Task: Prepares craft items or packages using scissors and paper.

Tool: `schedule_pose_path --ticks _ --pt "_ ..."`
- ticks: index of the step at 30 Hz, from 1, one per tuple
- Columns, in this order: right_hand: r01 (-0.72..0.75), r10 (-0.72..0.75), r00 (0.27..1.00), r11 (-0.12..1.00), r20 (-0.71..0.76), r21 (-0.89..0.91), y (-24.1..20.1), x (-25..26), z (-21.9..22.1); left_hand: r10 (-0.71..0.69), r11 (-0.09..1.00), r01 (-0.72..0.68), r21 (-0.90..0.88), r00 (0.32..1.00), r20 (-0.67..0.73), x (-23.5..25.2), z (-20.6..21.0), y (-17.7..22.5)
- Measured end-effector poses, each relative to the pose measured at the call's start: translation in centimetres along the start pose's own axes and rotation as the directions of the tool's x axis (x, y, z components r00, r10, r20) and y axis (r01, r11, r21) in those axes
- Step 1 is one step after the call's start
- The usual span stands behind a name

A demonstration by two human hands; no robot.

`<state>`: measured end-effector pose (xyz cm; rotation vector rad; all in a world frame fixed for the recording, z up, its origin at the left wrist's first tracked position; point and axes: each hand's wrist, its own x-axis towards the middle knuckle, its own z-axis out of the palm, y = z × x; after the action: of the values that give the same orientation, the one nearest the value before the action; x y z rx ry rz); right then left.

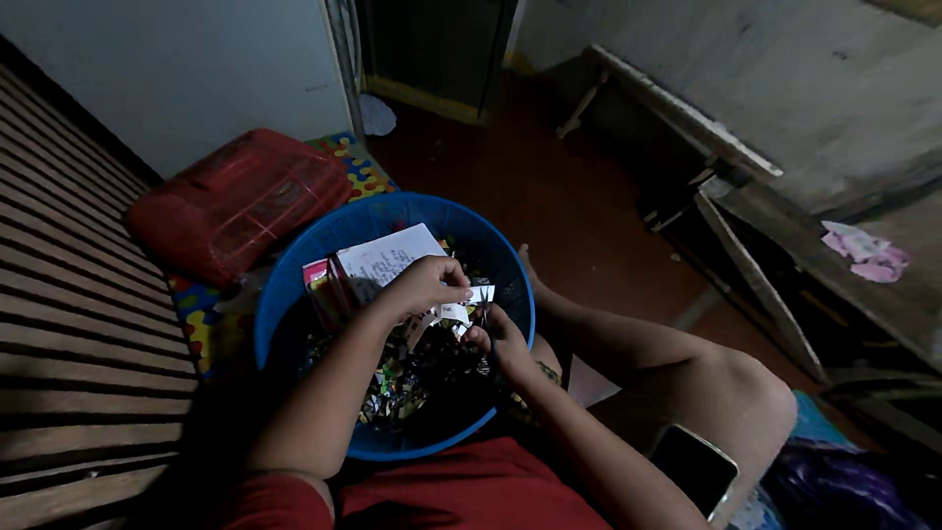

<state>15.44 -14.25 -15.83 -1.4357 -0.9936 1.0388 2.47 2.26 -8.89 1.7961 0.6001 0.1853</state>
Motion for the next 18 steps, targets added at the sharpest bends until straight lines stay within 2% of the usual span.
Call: schedule_pose_path --ticks 8,14,18 --pt "0.068 -0.07 0.995 0.997 0.074 0.026 0.7 -0.3 -0.6 0.006 0.999 -0.006 0.035 1.0 0.013 0.5 0.2 -0.7" --pt "0.055 -0.06 0.994 0.997 0.096 0.059 1.0 0.0 -0.9 -0.005 1.0 0.006 0.031 1.0 -0.022 0.7 0.5 -0.8" --pt "0.033 -0.034 0.995 0.999 0.097 0.008 0.7 -0.3 -0.9 -0.017 1.0 0.017 0.017 1.0 -0.008 0.4 1.0 -0.4"
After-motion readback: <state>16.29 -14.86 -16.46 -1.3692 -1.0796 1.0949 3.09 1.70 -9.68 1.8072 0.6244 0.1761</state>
